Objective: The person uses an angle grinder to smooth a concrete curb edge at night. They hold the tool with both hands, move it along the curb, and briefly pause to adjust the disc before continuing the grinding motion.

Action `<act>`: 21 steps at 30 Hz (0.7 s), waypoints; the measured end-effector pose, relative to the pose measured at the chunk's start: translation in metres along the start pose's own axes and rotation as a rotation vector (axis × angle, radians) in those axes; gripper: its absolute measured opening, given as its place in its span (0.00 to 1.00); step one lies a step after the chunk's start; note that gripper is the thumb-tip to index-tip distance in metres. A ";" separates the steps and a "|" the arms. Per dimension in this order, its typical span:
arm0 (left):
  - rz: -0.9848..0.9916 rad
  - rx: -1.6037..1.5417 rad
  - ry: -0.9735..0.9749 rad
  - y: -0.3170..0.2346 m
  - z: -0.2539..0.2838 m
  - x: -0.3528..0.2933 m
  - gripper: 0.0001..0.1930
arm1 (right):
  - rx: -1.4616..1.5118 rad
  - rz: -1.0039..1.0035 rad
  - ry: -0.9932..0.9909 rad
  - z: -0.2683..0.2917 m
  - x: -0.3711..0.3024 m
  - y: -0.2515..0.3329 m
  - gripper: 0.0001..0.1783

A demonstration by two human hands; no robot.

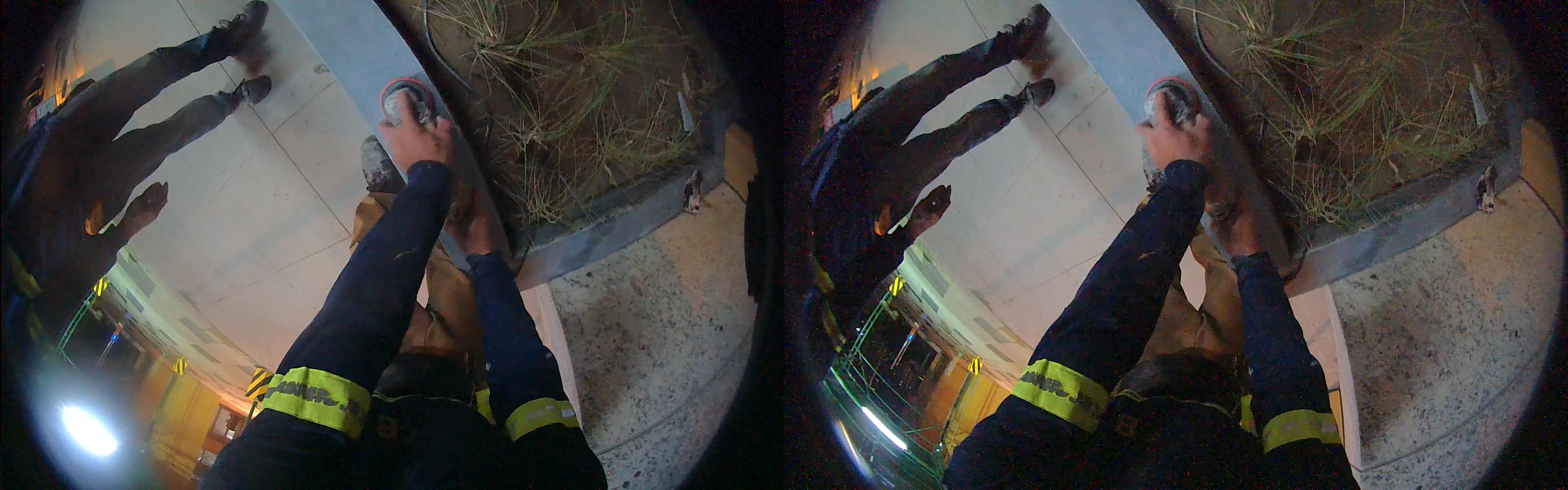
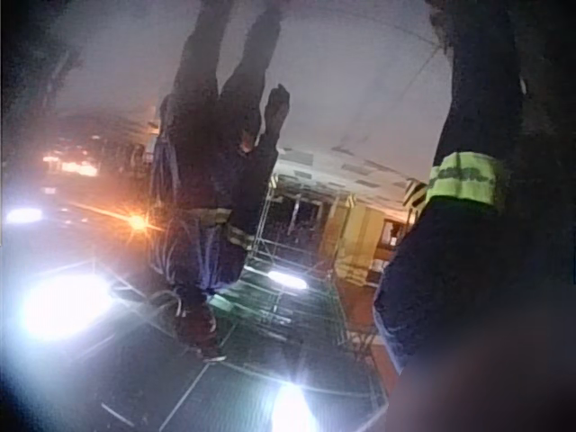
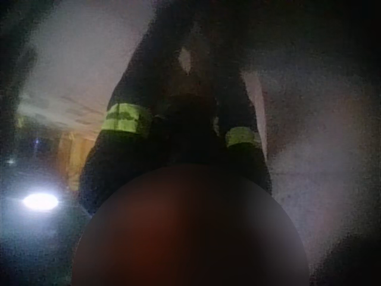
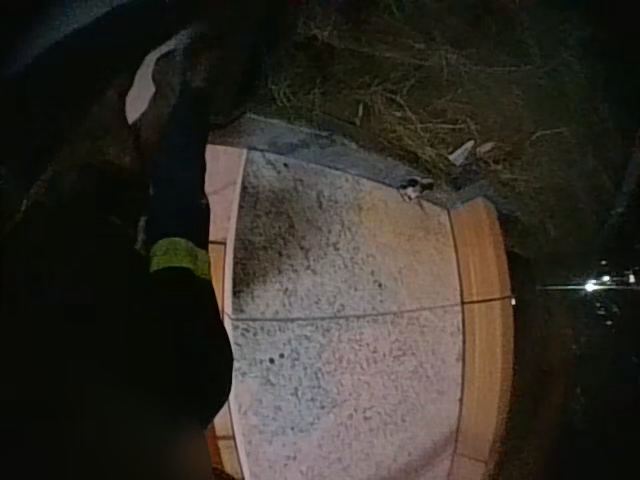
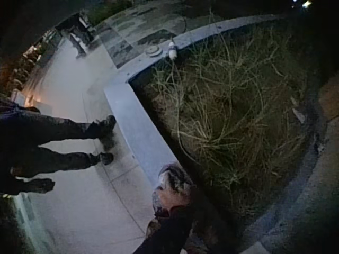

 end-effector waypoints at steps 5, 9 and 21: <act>0.017 0.025 -0.114 0.033 0.007 0.009 0.42 | -0.468 0.340 -0.123 -0.031 -0.019 0.018 0.28; 0.015 0.080 -0.035 0.013 0.014 0.021 0.41 | -0.125 0.207 -0.011 -0.045 0.003 0.023 0.39; -0.054 0.002 -0.051 0.024 -0.019 -0.068 0.42 | -0.384 0.419 -0.056 0.019 -0.066 0.018 0.46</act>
Point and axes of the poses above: each hand's wrist, its own x-axis towards the middle knuckle, its own z-axis out of the back of the hand, y = z × x, the point moved 3 cm from there along x, towards the middle knuckle, and after that the axes turned 3 degrees about -z, right-handed, at the moved point
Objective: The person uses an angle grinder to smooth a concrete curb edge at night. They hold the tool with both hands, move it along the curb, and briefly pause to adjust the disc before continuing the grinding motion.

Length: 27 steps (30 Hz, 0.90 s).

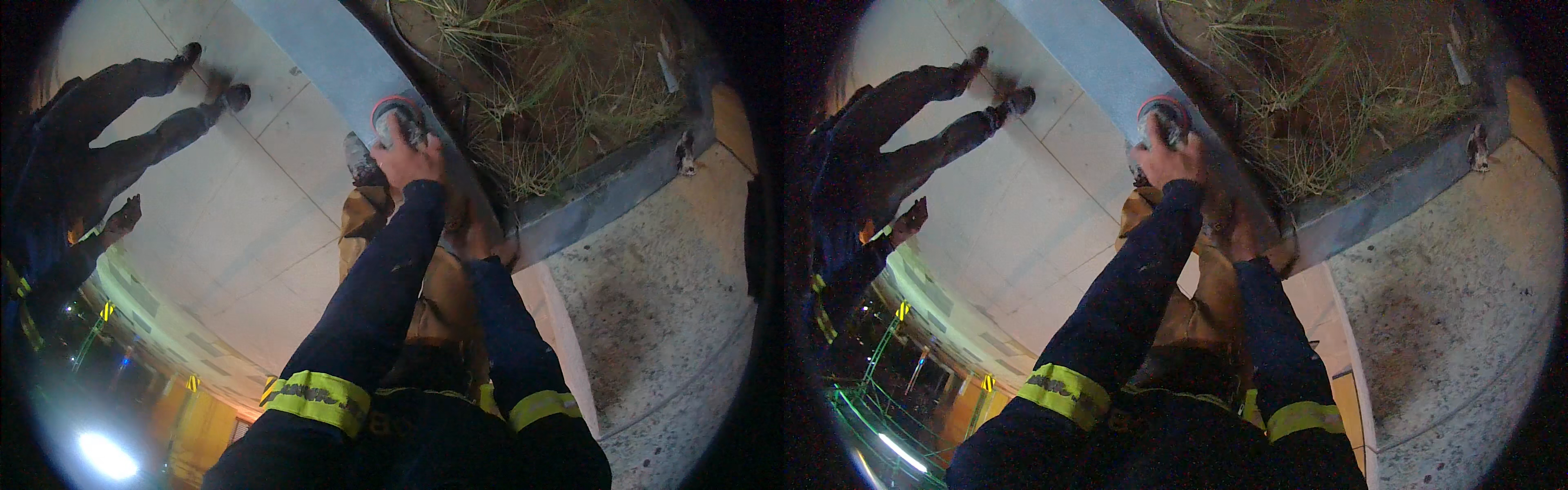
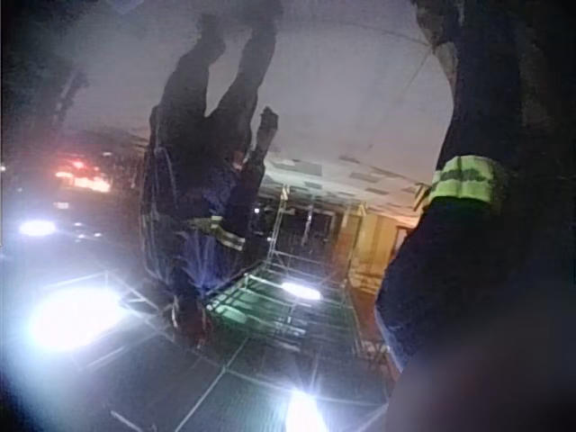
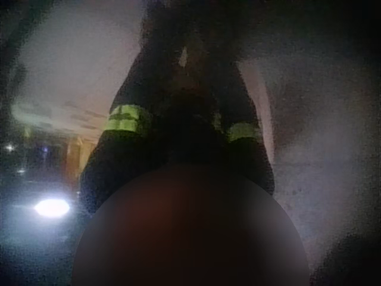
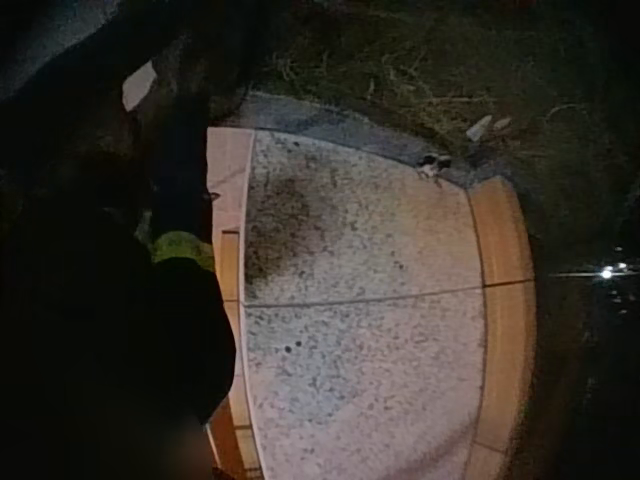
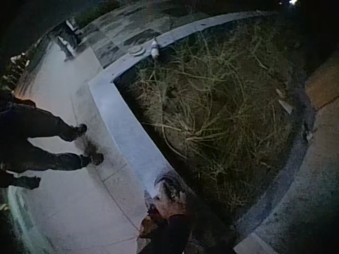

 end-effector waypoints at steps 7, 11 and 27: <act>-0.020 0.064 -0.096 0.036 0.005 0.008 0.42 | -0.243 -0.115 -0.004 -0.024 -0.016 -0.051 0.36; 0.038 0.000 0.072 0.000 0.006 0.011 0.43 | 0.287 -0.097 0.035 -0.016 -0.012 -0.034 0.37; -0.071 -0.060 0.072 -0.001 0.000 -0.050 0.41 | -0.212 -0.195 0.004 0.035 -0.046 0.040 0.42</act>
Point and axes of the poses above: each hand's wrist, its own x-axis towards the middle knuckle, its own z-axis out of the back of the hand, y = z × x, the point moved 3 cm from there along x, towards the middle knuckle, and after that the axes turned 3 degrees about -z, right-handed, at the moved point
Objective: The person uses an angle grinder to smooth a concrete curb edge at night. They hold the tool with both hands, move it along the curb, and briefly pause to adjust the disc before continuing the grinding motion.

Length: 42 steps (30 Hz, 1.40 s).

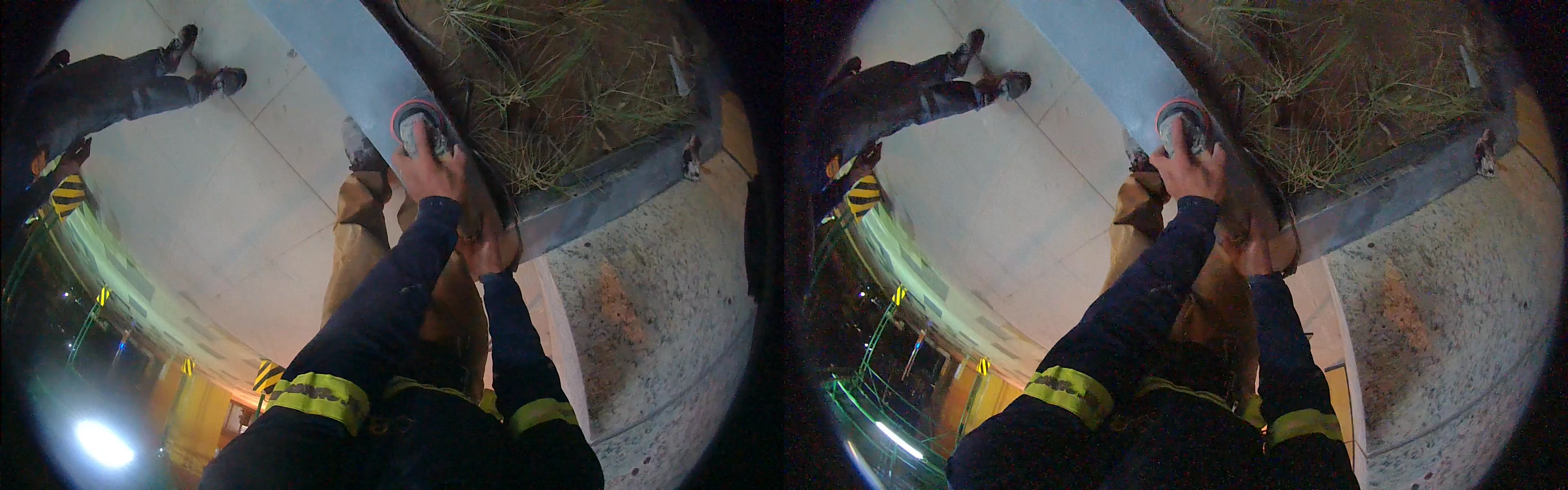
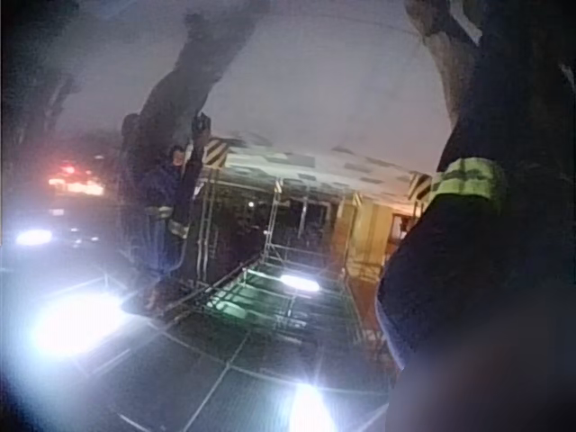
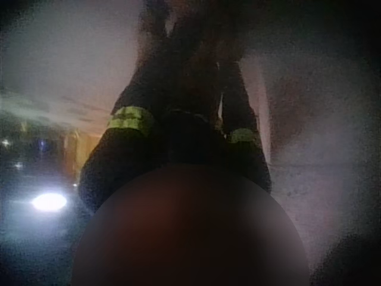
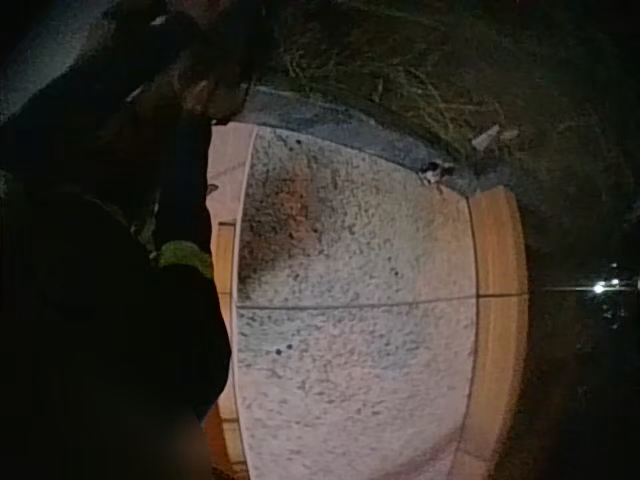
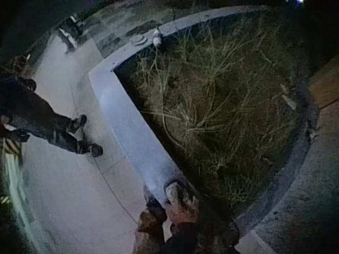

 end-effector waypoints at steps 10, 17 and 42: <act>-0.044 -0.086 0.031 -0.015 -0.004 0.007 0.41 | -0.177 0.094 -0.089 0.003 0.011 -0.018 0.48; -0.073 -0.073 0.050 -0.016 -0.005 0.015 0.40 | 0.110 -0.139 0.006 -0.006 0.014 -0.009 0.48; -0.092 -0.091 0.083 -0.016 0.000 0.023 0.42 | 0.160 -0.161 0.013 -0.018 0.013 -0.029 0.46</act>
Point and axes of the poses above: each hand's wrist, its own x-axis towards the middle knuckle, its own z-axis out of the back of the hand, y = z × x, the point moved 3 cm from there along x, towards the middle knuckle, and after that the axes turned 3 degrees about -z, right-handed, at the moved point
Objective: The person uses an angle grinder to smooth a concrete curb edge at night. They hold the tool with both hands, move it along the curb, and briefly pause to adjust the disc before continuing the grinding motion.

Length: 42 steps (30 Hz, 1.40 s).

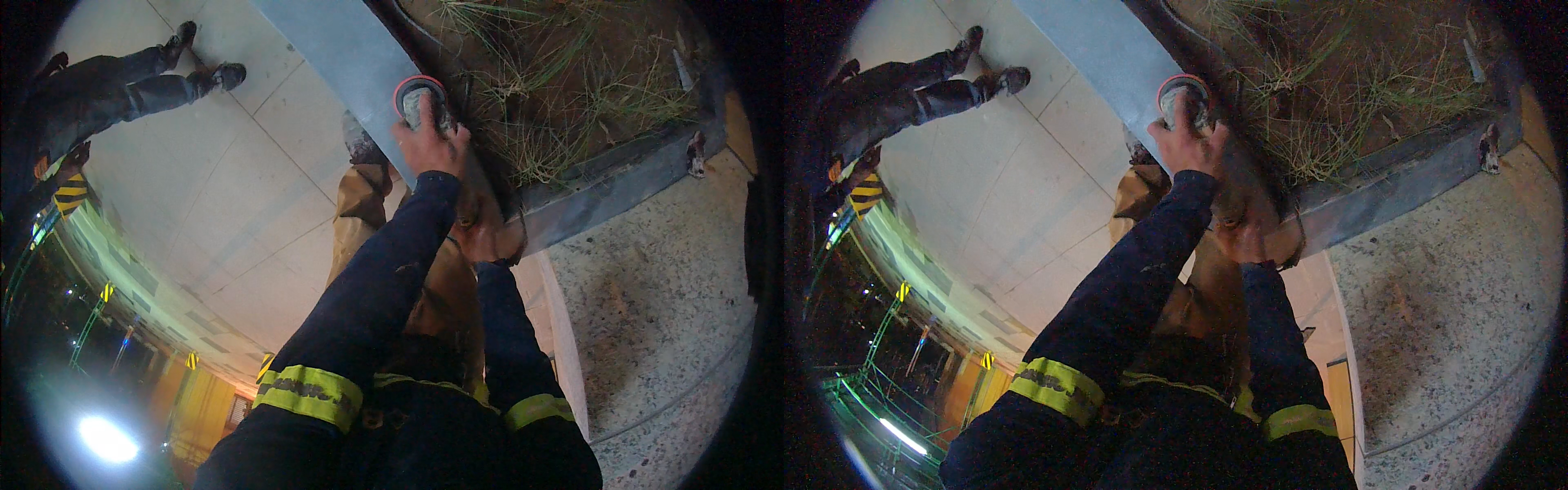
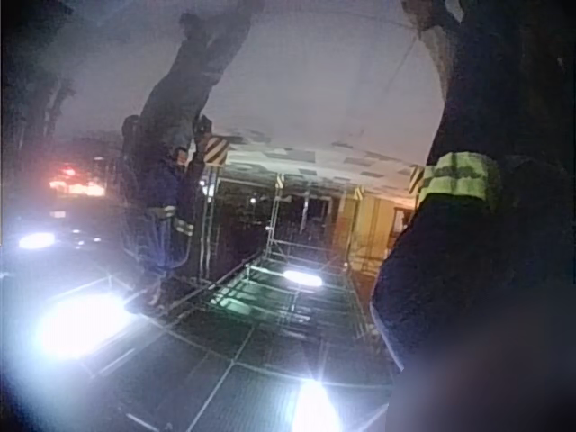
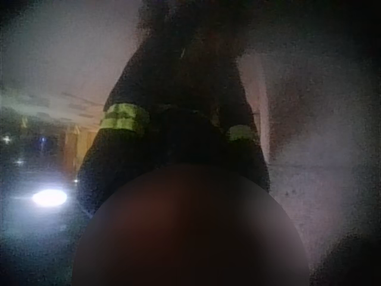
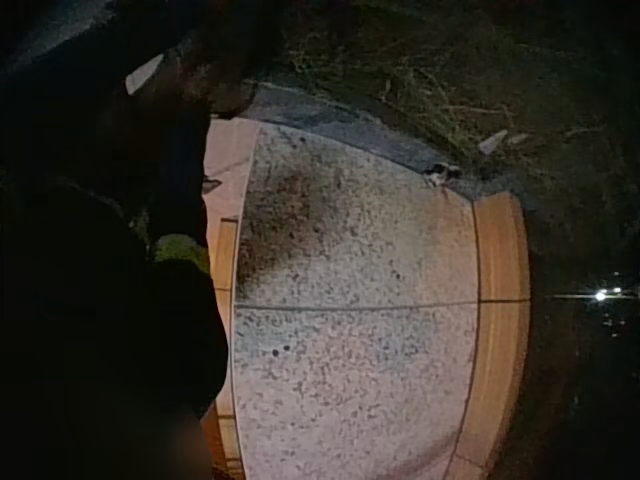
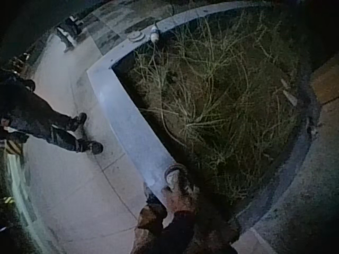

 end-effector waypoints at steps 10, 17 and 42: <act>-0.003 0.018 -0.083 0.005 0.003 -0.002 0.39 | 0.065 -0.101 -0.088 -0.006 0.007 -0.007 0.37; 0.021 0.053 -0.063 0.005 -0.005 -0.001 0.39 | -0.119 0.088 -0.058 0.003 0.006 0.003 0.31; 0.115 0.079 -0.066 0.025 0.006 -0.027 0.42 | -0.159 -0.041 0.004 0.001 -0.011 -0.040 0.44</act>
Point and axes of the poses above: each hand's wrist, its own x-axis towards the middle knuckle, its own z-axis out of the back of the hand, y = z × x, the point moved 3 cm from there along x, towards the middle knuckle, and after that the axes turned 3 degrees about -z, right-handed, at the moved point
